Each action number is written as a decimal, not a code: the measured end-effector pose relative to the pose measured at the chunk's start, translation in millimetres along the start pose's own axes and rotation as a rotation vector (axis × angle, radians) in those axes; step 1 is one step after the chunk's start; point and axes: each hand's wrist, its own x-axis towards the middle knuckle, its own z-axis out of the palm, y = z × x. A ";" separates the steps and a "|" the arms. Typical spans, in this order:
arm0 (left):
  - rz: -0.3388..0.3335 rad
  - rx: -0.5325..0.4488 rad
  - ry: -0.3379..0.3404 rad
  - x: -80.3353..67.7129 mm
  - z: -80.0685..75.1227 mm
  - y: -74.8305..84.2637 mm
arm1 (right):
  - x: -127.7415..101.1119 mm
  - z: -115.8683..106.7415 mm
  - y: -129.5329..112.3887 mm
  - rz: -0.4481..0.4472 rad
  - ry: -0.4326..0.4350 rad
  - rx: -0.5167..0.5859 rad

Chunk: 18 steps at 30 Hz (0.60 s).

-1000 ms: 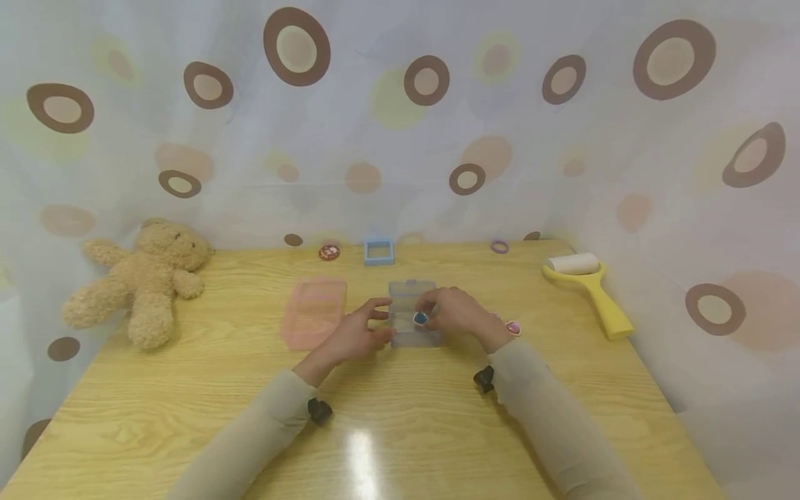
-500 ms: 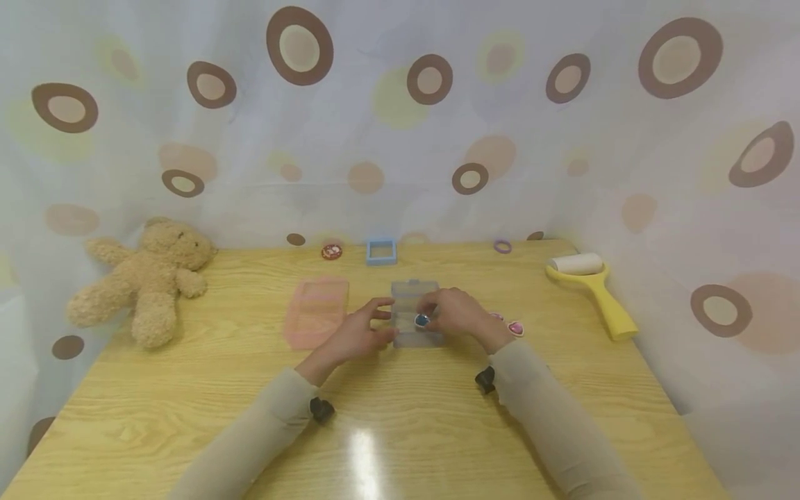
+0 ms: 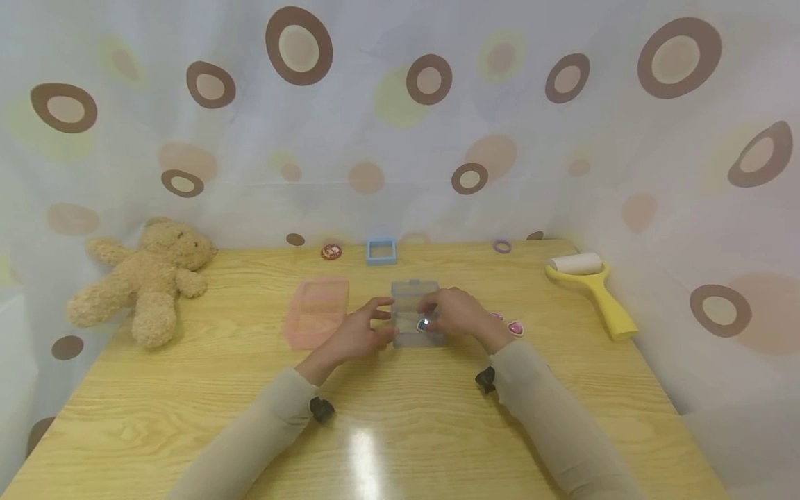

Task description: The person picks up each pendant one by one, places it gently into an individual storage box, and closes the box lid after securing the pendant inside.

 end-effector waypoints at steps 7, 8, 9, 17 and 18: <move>-0.002 -0.006 -0.003 0.5 0.1 -0.5 | -8.5 -7.8 0.4 -0.011 0.036 0.052; -0.001 -0.007 -0.004 0.8 0.3 -0.9 | -10.4 -9.3 0.9 -0.017 0.051 0.056; 0.000 -0.007 -0.003 0.8 0.3 -1.2 | -12.2 -11.0 1.2 -0.020 0.065 0.065; 0.000 -0.029 -0.010 0.5 -0.5 -2.2 | -28.7 -20.9 10.7 -0.044 0.185 0.123; -0.001 -0.030 -0.011 0.8 -0.5 -2.6 | -30.5 -21.5 12.5 -0.038 0.194 0.124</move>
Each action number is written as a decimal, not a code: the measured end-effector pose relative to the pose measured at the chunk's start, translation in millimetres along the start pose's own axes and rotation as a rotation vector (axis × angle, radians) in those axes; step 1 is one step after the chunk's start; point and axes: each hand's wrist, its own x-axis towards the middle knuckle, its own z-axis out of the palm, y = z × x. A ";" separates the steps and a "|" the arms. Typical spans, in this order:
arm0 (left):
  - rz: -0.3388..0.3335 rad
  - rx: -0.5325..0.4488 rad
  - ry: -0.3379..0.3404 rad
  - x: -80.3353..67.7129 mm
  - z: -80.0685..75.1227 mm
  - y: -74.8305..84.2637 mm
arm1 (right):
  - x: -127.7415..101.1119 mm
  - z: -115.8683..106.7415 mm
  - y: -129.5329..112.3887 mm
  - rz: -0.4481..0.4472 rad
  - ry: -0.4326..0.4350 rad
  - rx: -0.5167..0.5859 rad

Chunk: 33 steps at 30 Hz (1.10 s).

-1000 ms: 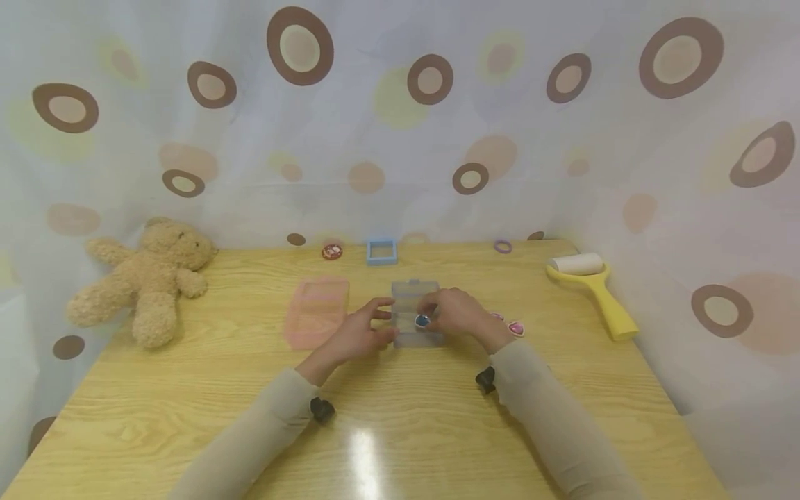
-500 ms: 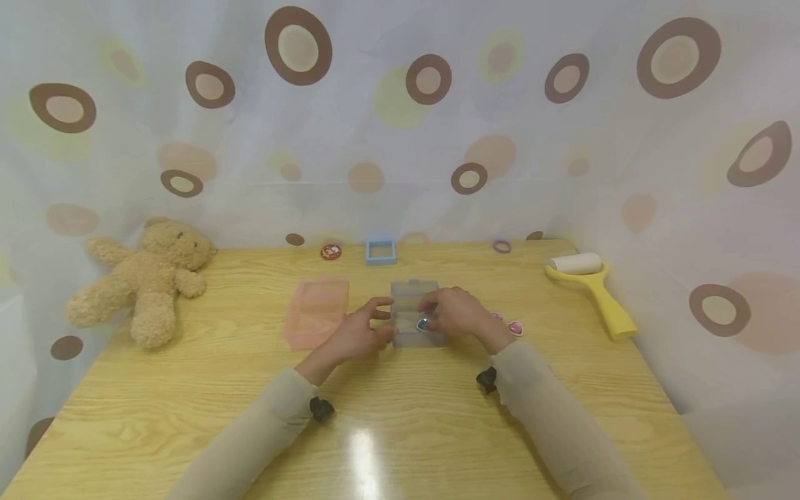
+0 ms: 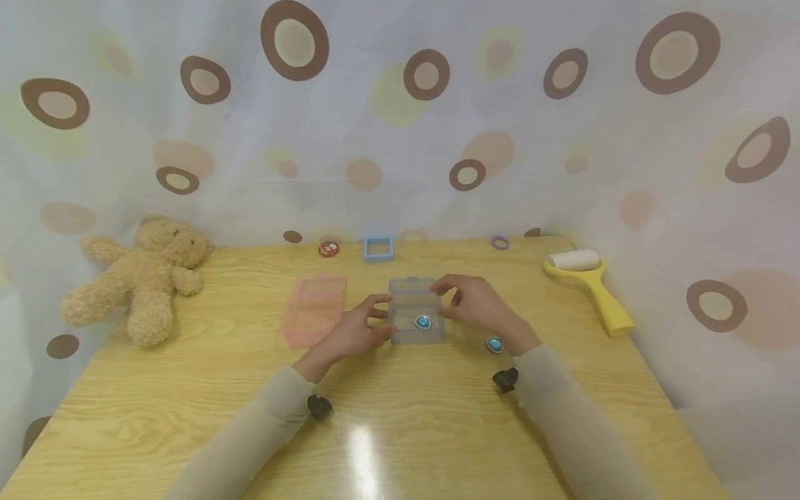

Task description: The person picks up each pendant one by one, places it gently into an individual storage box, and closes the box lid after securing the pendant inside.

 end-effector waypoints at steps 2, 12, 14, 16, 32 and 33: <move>-0.005 -0.005 -0.004 0.4 0.3 -0.2 | -3.6 -2.0 4.4 0.006 0.009 -0.002; -0.012 -0.005 -0.017 -1.3 -0.6 2.3 | -18.3 -7.2 19.3 0.052 -0.068 0.006; -0.011 0.000 -0.016 -1.5 -0.8 2.9 | -21.4 -8.8 21.0 0.048 -0.079 0.008; -0.009 0.000 -0.017 -1.5 -1.0 3.0 | -24.5 -10.4 23.0 0.044 -0.089 0.011; -0.019 -0.014 -0.024 -0.8 0.0 1.9 | -54.9 -18.5 52.2 0.120 -0.169 0.021; -0.020 -0.014 -0.024 -0.6 0.1 1.7 | -56.3 -19.0 53.4 0.127 -0.177 0.025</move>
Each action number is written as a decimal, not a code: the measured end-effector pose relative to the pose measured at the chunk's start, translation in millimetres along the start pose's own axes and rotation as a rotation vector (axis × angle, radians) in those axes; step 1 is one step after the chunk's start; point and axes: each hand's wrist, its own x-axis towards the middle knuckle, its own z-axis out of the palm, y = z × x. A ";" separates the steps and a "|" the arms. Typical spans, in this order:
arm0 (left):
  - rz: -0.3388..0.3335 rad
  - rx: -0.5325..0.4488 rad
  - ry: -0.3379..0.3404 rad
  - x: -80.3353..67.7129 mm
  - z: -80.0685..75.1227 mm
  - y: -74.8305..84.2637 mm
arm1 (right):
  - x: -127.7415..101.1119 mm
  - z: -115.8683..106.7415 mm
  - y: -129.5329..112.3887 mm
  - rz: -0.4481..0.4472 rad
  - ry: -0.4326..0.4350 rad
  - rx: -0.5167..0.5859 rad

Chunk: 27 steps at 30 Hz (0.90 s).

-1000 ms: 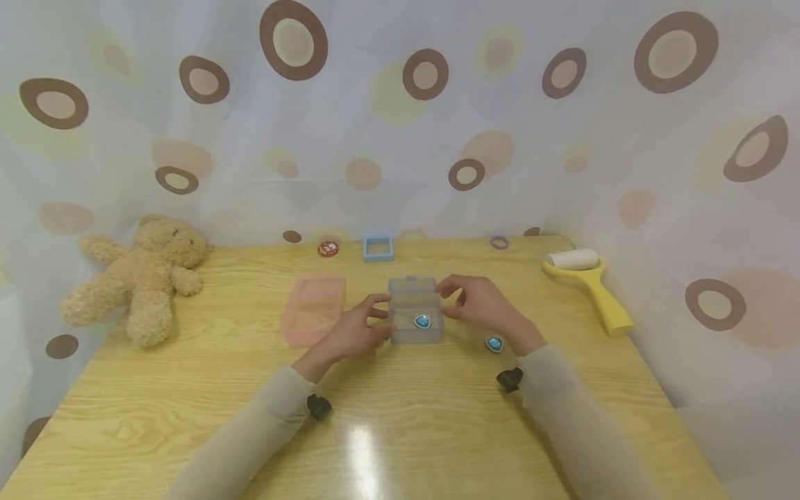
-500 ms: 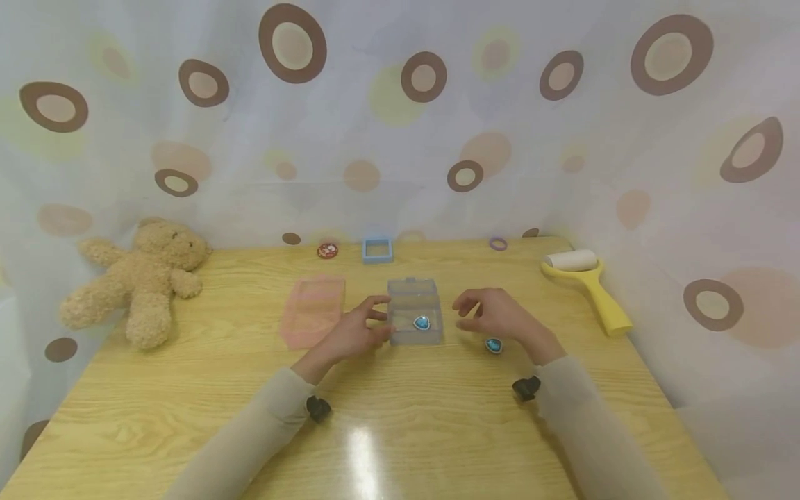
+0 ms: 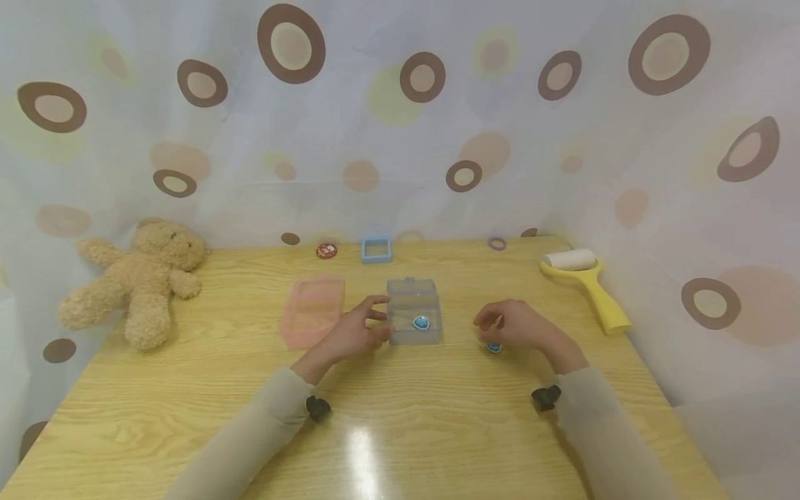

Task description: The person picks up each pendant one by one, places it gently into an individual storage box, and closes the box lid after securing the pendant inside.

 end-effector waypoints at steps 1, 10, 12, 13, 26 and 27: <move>-0.001 0.005 0.001 0.2 0.0 -0.3 | -0.8 -0.1 1.4 0.006 -0.007 0.001; -0.009 0.017 0.000 -0.3 -0.7 -0.1 | -6.8 0.1 7.7 0.019 -0.009 -0.057; -0.010 0.014 -0.001 -0.2 -0.5 -0.3 | -7.8 0.1 8.7 0.024 -0.019 -0.070; -0.010 0.014 -0.002 -0.1 -0.5 -0.2 | -8.2 0.4 9.2 0.030 -0.023 -0.074; 0.005 -0.005 -0.010 -0.9 -1.5 0.8 | -9.9 4.9 12.1 0.036 -0.050 -0.072; 0.005 -0.008 -0.010 -0.9 -1.2 0.6 | -9.9 5.2 12.1 0.034 -0.048 -0.075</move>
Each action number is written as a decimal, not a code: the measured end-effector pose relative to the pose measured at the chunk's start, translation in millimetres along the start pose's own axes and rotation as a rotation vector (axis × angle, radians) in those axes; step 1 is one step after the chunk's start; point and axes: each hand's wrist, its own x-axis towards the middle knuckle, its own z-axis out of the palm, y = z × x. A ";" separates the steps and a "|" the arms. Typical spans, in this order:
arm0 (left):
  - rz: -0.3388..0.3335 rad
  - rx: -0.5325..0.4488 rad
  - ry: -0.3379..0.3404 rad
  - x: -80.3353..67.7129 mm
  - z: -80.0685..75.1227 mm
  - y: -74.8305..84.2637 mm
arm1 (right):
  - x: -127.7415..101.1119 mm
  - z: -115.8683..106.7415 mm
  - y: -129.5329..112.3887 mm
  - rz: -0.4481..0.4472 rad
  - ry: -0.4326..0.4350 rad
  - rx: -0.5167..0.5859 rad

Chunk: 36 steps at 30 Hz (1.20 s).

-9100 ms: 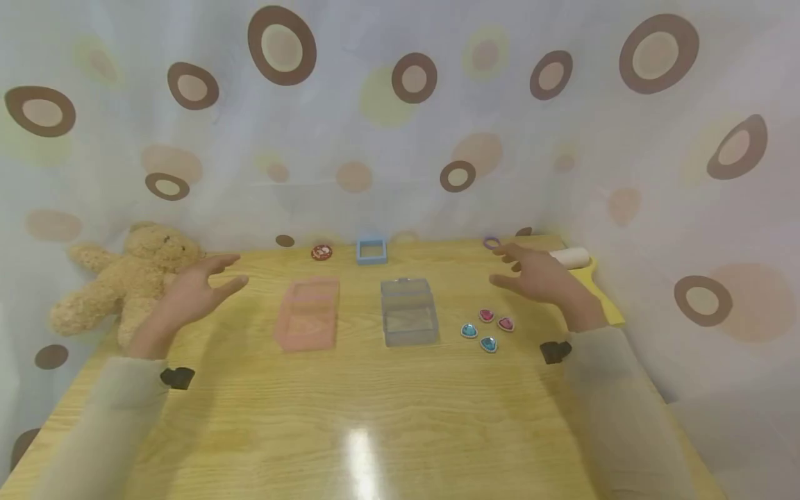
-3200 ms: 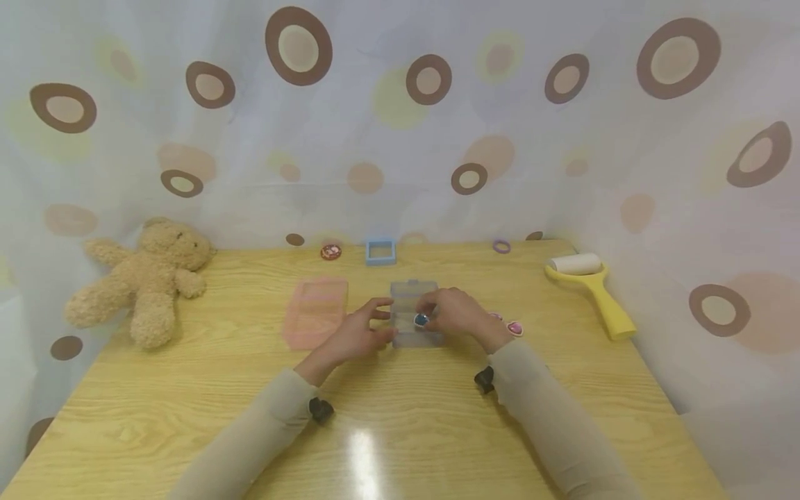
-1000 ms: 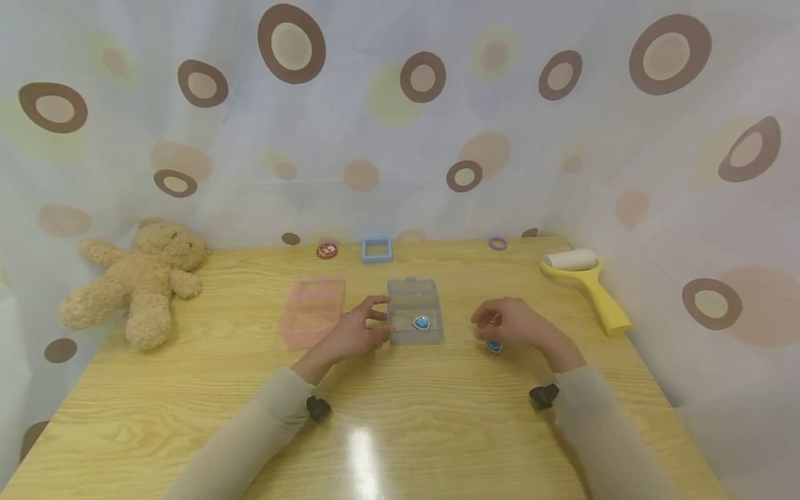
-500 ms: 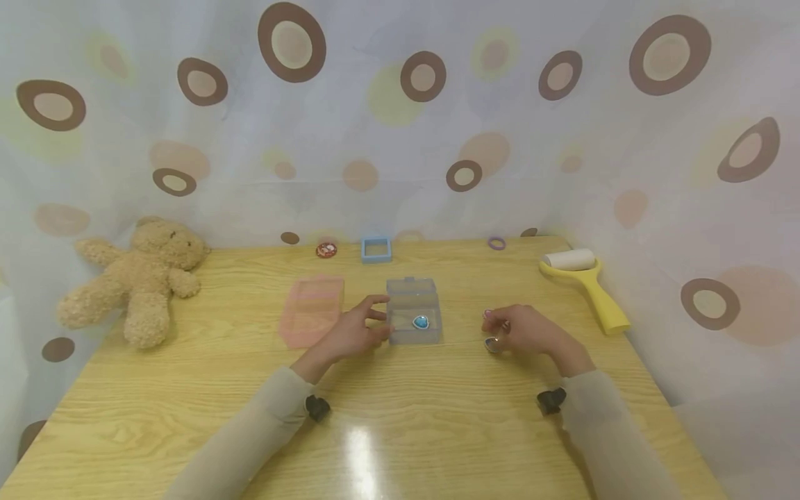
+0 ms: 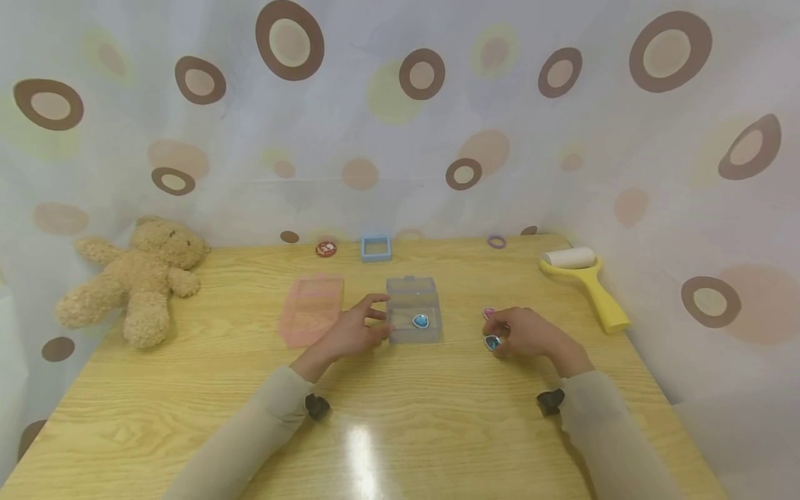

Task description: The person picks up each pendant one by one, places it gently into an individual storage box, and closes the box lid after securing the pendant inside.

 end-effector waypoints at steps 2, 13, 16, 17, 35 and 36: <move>-0.003 -0.003 0.001 0.2 -0.1 -0.5 | 0.8 0.8 -0.1 -0.006 0.007 -0.013; -0.006 -0.003 0.004 1.8 -1.7 -2.5 | 5.8 0.0 -3.2 -0.010 0.043 -0.052; -0.007 0.002 0.006 1.7 -1.8 -2.5 | 7.5 -1.0 -4.9 -0.010 0.056 -0.034; -0.005 0.002 0.006 1.8 -1.8 -2.5 | 8.2 -1.3 -5.3 -0.010 0.062 -0.023; 0.004 -0.006 0.006 1.5 -0.4 -1.5 | 27.1 -7.9 -24.4 -0.021 0.203 0.063; 0.004 -0.006 0.007 1.7 -0.3 -1.7 | 28.9 -8.6 -27.3 -0.022 0.213 0.063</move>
